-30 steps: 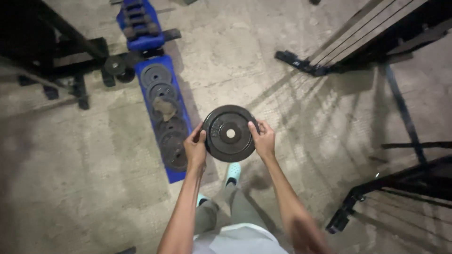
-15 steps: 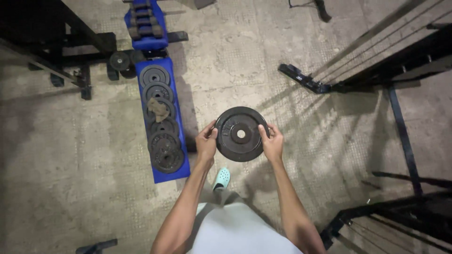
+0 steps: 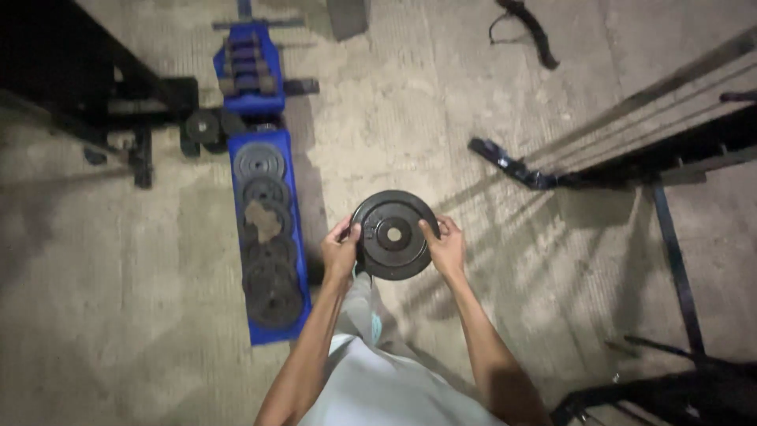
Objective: The person is cleaning several weight plates using a rag and then moving them to a machine.
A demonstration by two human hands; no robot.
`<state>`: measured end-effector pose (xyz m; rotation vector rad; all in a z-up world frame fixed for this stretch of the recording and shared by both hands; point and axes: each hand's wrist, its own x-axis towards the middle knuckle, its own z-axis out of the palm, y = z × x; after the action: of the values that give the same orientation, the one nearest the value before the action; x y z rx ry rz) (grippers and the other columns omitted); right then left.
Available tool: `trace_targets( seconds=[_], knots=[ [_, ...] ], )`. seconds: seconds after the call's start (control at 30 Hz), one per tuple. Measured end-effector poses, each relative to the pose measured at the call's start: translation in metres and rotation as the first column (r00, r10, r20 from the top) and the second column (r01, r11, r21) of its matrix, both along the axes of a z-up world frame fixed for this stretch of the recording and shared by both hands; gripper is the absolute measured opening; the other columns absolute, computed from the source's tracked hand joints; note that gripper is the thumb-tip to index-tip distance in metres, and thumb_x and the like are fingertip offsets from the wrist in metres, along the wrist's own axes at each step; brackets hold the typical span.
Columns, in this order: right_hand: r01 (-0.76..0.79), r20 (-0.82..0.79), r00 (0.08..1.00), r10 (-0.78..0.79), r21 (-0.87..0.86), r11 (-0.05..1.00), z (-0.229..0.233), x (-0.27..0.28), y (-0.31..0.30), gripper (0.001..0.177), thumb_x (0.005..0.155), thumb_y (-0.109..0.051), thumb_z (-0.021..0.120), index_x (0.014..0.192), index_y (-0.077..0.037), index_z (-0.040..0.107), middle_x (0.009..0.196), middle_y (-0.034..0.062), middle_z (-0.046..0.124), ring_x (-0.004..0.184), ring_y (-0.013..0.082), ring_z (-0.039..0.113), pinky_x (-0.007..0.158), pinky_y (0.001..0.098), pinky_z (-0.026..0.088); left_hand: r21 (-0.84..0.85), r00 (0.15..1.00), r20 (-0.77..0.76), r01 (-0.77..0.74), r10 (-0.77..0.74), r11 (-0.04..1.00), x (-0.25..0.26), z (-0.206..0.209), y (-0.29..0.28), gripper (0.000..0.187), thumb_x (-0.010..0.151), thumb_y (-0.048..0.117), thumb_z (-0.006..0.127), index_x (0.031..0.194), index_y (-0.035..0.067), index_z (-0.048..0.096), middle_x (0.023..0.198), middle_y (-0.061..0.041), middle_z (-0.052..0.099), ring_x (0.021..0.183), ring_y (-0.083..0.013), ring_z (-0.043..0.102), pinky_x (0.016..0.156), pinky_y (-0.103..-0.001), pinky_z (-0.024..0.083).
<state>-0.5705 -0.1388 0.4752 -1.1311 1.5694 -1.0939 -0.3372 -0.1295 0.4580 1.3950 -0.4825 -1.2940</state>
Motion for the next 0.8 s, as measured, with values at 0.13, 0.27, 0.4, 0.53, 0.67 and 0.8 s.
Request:
trace_targets(
  seconds=[0.13, 0.27, 0.4, 0.53, 0.67, 0.8],
  knots=[
    [0.020, -0.124, 0.992, -0.008, 0.091, 0.996, 0.037, 0.016, -0.065, 0.046, 0.091, -0.023, 0.078, 0.124, 0.004, 0.062, 0.099, 0.0105, 0.076, 0.085, 0.0102, 0.073, 0.073, 0.0266, 0.058, -0.030, 1.000, 0.008, 0.019, -0.019, 0.999, 0.005, -0.002, -0.060, 0.044, 0.091, 0.005, 0.073, 0.134, 0.001, 0.067, 0.122, -0.009, 0.074, 0.104, -0.0129, 0.067, 0.094, -0.026, 0.051],
    [0.023, 0.040, 0.999, -0.019, -0.114, 0.993, -0.017, 0.015, -0.131, 0.039, 0.092, -0.015, 0.079, 0.119, 0.007, 0.062, 0.103, 0.0123, 0.077, 0.089, 0.0122, 0.071, 0.078, 0.0270, 0.058, -0.037, 0.999, 0.005, 0.044, -0.044, 0.998, 0.014, 0.006, -0.135, 0.045, 0.090, 0.008, 0.076, 0.133, 0.000, 0.067, 0.121, -0.009, 0.074, 0.102, -0.0133, 0.068, 0.093, -0.026, 0.052],
    [0.057, 0.113, 0.993, -0.046, -0.103, 0.993, -0.007, 0.017, -0.192, 0.043, 0.093, -0.015, 0.078, 0.126, 0.004, 0.056, 0.106, 0.0111, 0.076, 0.092, 0.0110, 0.071, 0.079, 0.0251, 0.057, 0.023, 0.997, 0.042, 0.067, -0.068, 0.997, 0.013, 0.028, -0.200, 0.044, 0.090, 0.011, 0.077, 0.132, 0.001, 0.069, 0.120, -0.009, 0.075, 0.103, -0.0126, 0.068, 0.092, -0.026, 0.053],
    [0.142, 0.077, 0.987, -0.138, -0.045, 0.989, 0.011, 0.015, -0.246, 0.041, 0.090, -0.016, 0.077, 0.123, 0.004, 0.061, 0.102, 0.0111, 0.077, 0.088, 0.0117, 0.072, 0.075, 0.0249, 0.059, 0.008, 0.997, 0.031, 0.077, -0.077, 0.997, 0.006, 0.040, -0.269, 0.046, 0.090, 0.010, 0.077, 0.134, 0.003, 0.067, 0.121, -0.008, 0.075, 0.102, -0.0124, 0.067, 0.091, -0.026, 0.052],
    [0.154, 0.112, 0.983, -0.145, -0.077, 0.985, -0.001, -0.006, -0.302, 0.043, 0.092, -0.017, 0.077, 0.125, 0.004, 0.060, 0.102, 0.0142, 0.076, 0.090, 0.0131, 0.071, 0.077, 0.0262, 0.058, 0.028, 0.990, 0.084, 0.116, -0.118, 0.993, -0.013, 0.034, -0.330, 0.044, 0.091, 0.011, 0.076, 0.134, 0.002, 0.068, 0.120, -0.009, 0.075, 0.102, -0.0122, 0.067, 0.092, -0.026, 0.052],
    [0.169, -0.144, 0.975, -0.171, -0.022, 0.985, 0.004, -0.033, -0.366, 0.038, 0.092, -0.018, 0.078, 0.120, 0.003, 0.064, 0.101, 0.0130, 0.078, 0.092, 0.0140, 0.073, 0.079, 0.0273, 0.057, 0.041, 0.991, 0.022, 0.134, -0.135, 0.990, -0.043, 0.016, -0.404, 0.043, 0.093, 0.009, 0.073, 0.135, 0.000, 0.068, 0.121, -0.014, 0.074, 0.102, -0.0157, 0.067, 0.092, -0.028, 0.053]
  ],
)
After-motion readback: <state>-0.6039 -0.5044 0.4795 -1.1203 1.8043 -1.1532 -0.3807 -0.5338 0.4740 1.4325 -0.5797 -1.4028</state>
